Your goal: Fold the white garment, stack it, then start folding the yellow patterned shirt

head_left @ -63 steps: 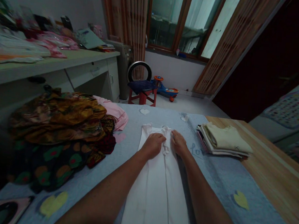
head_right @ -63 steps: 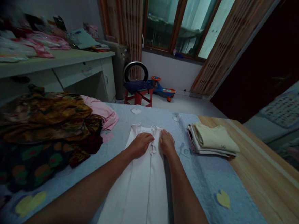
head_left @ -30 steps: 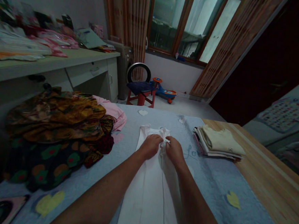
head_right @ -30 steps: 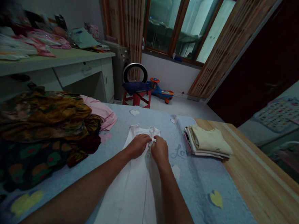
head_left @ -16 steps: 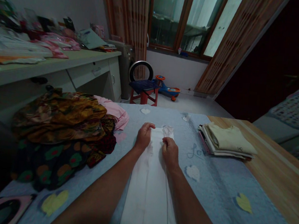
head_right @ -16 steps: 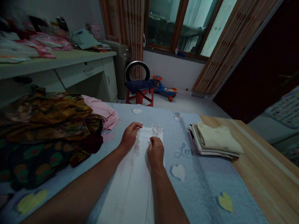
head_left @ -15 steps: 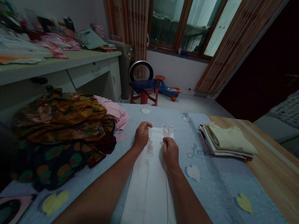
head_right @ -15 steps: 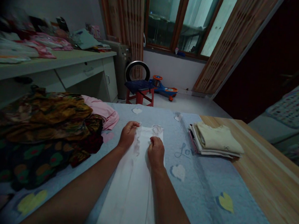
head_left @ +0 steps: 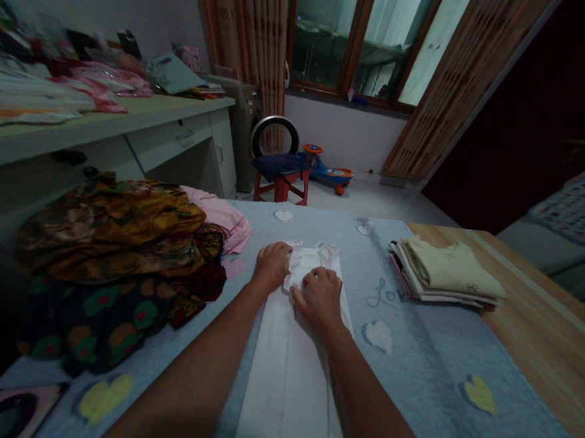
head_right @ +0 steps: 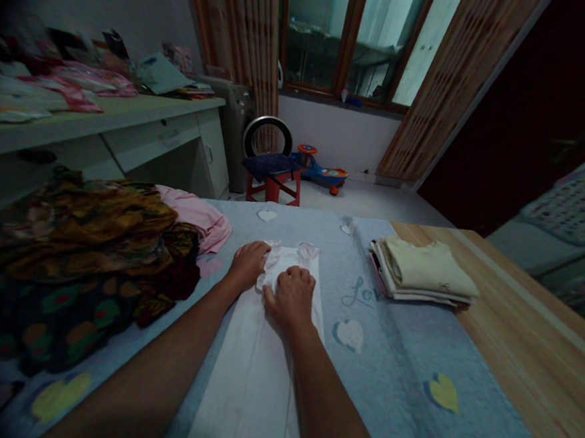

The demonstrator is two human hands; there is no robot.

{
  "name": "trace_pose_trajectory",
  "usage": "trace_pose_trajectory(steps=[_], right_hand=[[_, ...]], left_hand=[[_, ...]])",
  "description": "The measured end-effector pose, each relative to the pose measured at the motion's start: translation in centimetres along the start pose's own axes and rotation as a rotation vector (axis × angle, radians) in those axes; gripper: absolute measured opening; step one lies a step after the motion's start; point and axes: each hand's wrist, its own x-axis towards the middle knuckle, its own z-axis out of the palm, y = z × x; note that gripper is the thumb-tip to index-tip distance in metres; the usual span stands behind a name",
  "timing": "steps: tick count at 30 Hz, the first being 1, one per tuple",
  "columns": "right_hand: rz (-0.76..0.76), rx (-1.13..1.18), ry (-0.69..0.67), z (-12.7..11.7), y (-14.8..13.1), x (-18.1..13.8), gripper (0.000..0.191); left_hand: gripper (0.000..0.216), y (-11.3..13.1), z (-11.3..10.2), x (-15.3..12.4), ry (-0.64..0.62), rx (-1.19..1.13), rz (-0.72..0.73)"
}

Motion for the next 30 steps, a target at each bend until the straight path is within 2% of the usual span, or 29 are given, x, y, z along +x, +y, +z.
trace_pose_trajectory(steps=[4,9,16,23,30], right_hand=[[-0.008,-0.032,-0.035,-0.3,-0.9,-0.1,0.038],[0.0,-0.04,-0.014,0.1,-1.2,-0.2,0.018],[-0.066,0.004,0.032,0.8,-0.5,-0.1,0.012],[-0.079,0.065,0.062,1.0,-0.3,-0.2,0.009],[-0.094,0.065,0.018,1.1,-0.5,-0.1,0.013]], left_hand=[[0.028,-0.2,0.0,0.0,-0.01,0.017,0.008],[0.029,-0.1,-0.1,-0.1,-0.003,0.022,0.009],[0.028,0.3,-0.4,0.0,0.054,-0.032,0.046],[0.03,-0.1,0.1,0.2,-0.018,-0.074,0.044],[0.043,-0.2,0.6,-0.4,-0.119,0.032,0.068]])
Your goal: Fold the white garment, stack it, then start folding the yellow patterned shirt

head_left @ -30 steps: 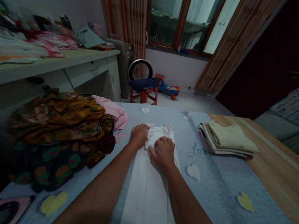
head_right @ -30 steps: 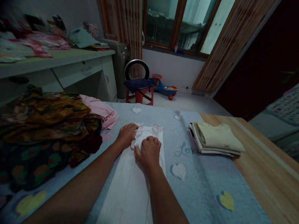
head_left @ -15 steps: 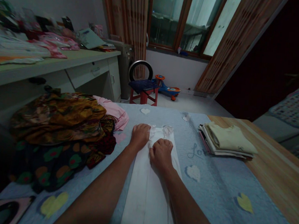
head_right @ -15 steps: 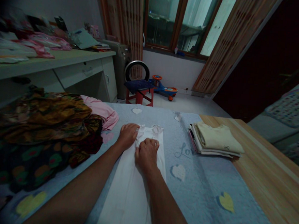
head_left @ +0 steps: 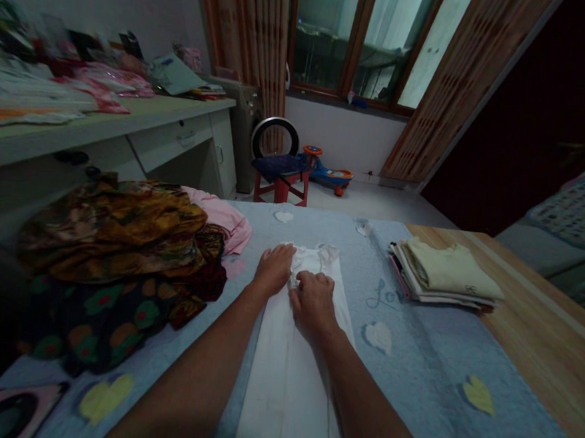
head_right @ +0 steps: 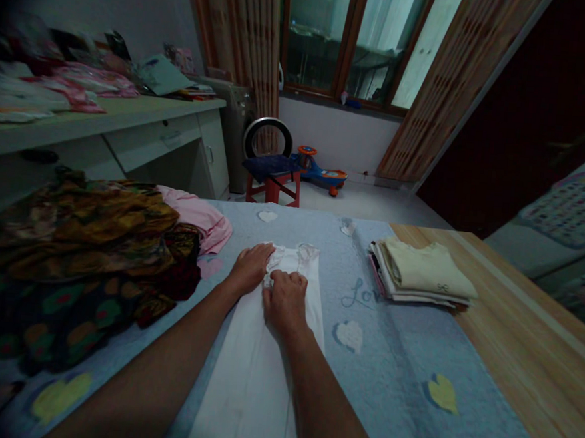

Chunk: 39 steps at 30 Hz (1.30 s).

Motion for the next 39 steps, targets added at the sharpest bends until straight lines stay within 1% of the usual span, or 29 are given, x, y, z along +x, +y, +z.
trace_pose_trajectory(steps=[3,9,14,20,22,24,26,27,29,32,36,39], right_hand=[[-0.011,0.009,-0.022,0.1,0.0,0.1,0.014],[-0.024,0.072,0.001,0.1,0.0,-0.1,0.019],[-0.021,0.097,0.053,-0.4,0.0,-0.2,0.016],[0.007,0.033,-0.006,-0.2,0.0,-0.1,0.009],[0.006,0.038,0.016,-0.1,0.1,-0.1,0.013],[-0.025,0.06,0.045,-0.1,0.2,-0.2,0.025],[-0.079,0.089,0.069,-0.1,0.3,-0.3,0.037],[-0.105,0.101,0.075,-0.1,0.4,-0.4,0.039],[-0.133,0.107,0.082,-0.1,0.4,-0.4,0.031],[-0.108,0.074,0.098,0.1,0.6,-0.4,0.009],[-0.055,0.029,0.115,0.4,0.9,-0.3,0.013],[-0.042,0.031,0.127,0.5,1.1,-0.4,0.013]], left_hand=[[0.044,0.1,0.0,-0.2,0.003,0.0,-0.007],[0.042,0.4,-0.1,-0.1,0.03,-0.022,-0.039],[0.043,0.7,-0.5,-0.3,0.046,-0.008,-0.062],[0.046,1.0,-0.6,-0.6,0.013,0.057,-0.097],[0.045,1.0,-0.6,-0.5,0.025,0.07,-0.104],[0.043,1.0,-0.6,-0.4,0.054,0.072,-0.097],[0.041,0.9,-0.5,-0.2,0.097,0.058,-0.059],[0.04,0.8,-0.5,0.0,0.115,0.041,-0.031],[0.039,0.7,-0.4,0.2,0.113,-0.003,0.029],[0.039,0.4,0.0,0.4,0.042,-0.039,0.089],[0.041,0.4,0.2,0.1,-0.005,0.017,0.125],[0.045,0.9,0.1,-0.4,-0.037,0.073,0.104]])
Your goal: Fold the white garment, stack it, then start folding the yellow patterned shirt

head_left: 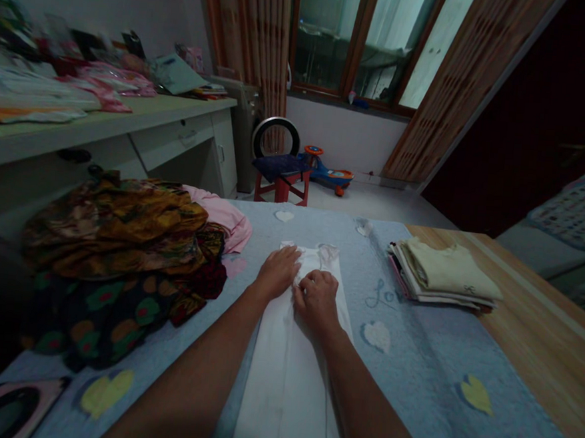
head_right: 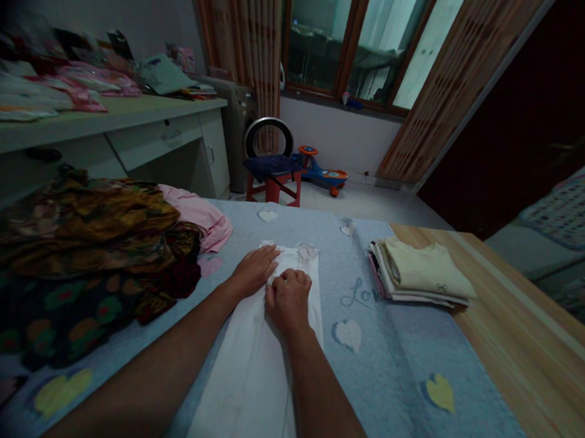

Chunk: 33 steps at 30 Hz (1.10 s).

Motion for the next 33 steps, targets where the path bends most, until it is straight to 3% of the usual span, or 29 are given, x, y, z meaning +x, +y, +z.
trace_pose_trajectory(steps=[6,9,12,17,24,33], right_hand=[[0.059,0.101,0.104,-0.3,1.5,0.1,0.009],[0.193,0.109,0.219,-0.5,3.4,0.5,0.019],[0.294,0.08,0.245,-0.5,5.6,0.8,0.035],[0.315,0.06,0.15,0.3,7.7,0.8,0.046],[0.239,0.087,0.055,1.7,7.9,0.9,0.045],[0.287,-0.039,-0.123,0.3,8.5,4.3,0.038]], left_hand=[[0.053,1.2,-0.1,-0.5,-0.018,0.055,-0.093],[0.053,1.6,-0.3,-0.4,0.008,0.068,-0.111],[0.053,2.1,-0.2,-0.1,0.039,0.057,-0.1],[0.05,2.2,0.6,0.2,0.028,0.016,-0.072],[0.055,2.3,0.9,-0.1,-0.014,0.005,-0.06],[0.061,2.8,0.5,-0.2,-0.068,0.017,-0.091]])
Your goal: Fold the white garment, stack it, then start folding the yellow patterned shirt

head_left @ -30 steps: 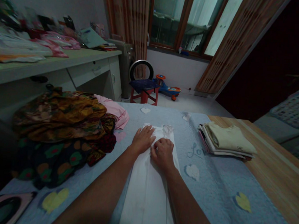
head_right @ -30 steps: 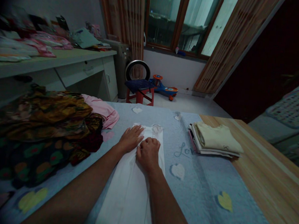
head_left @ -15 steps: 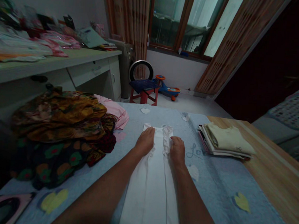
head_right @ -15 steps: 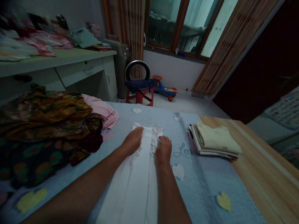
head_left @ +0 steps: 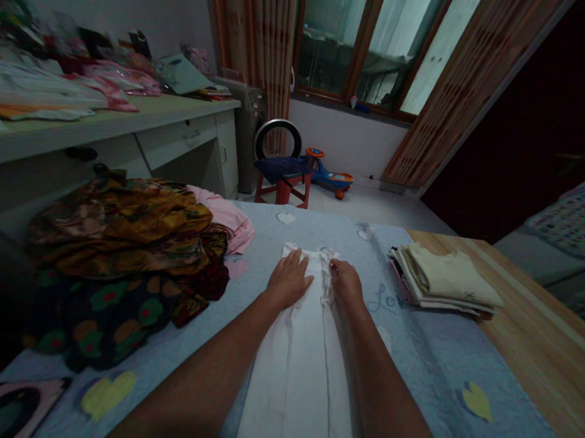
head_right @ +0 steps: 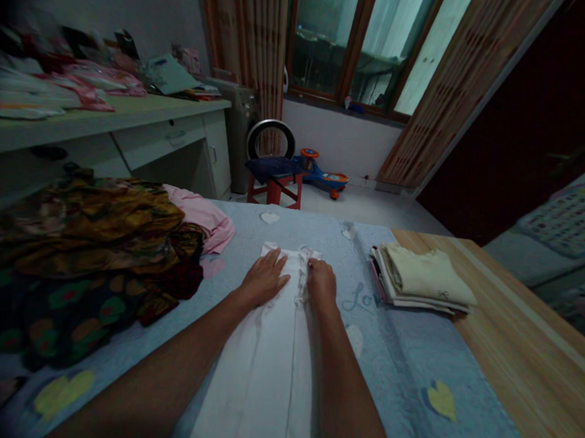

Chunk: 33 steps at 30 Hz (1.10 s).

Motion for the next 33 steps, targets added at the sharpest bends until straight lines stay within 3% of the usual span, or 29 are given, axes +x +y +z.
trace_pose_trajectory(steps=[10,17,21,26,33], right_hand=[[0.091,-0.163,0.049,0.2,-2.1,-0.2,0.038],[-0.089,-0.002,0.072,0.9,-1.7,0.3,0.043],[-0.145,0.078,0.006,1.7,-1.2,0.7,0.052],[-0.166,-0.021,-0.097,1.7,-1.5,0.5,0.048],[-0.186,-0.146,-0.191,1.0,-2.4,0.0,0.057]], left_hand=[[0.059,0.0,0.2,0.1,0.009,0.012,0.002],[0.056,0.2,-0.2,0.1,0.013,0.036,0.01],[0.056,0.3,-0.3,0.1,0.016,0.047,0.018],[0.055,0.2,-0.1,0.1,0.024,0.067,0.036],[0.058,0.1,0.1,0.3,0.01,0.058,0.013]])
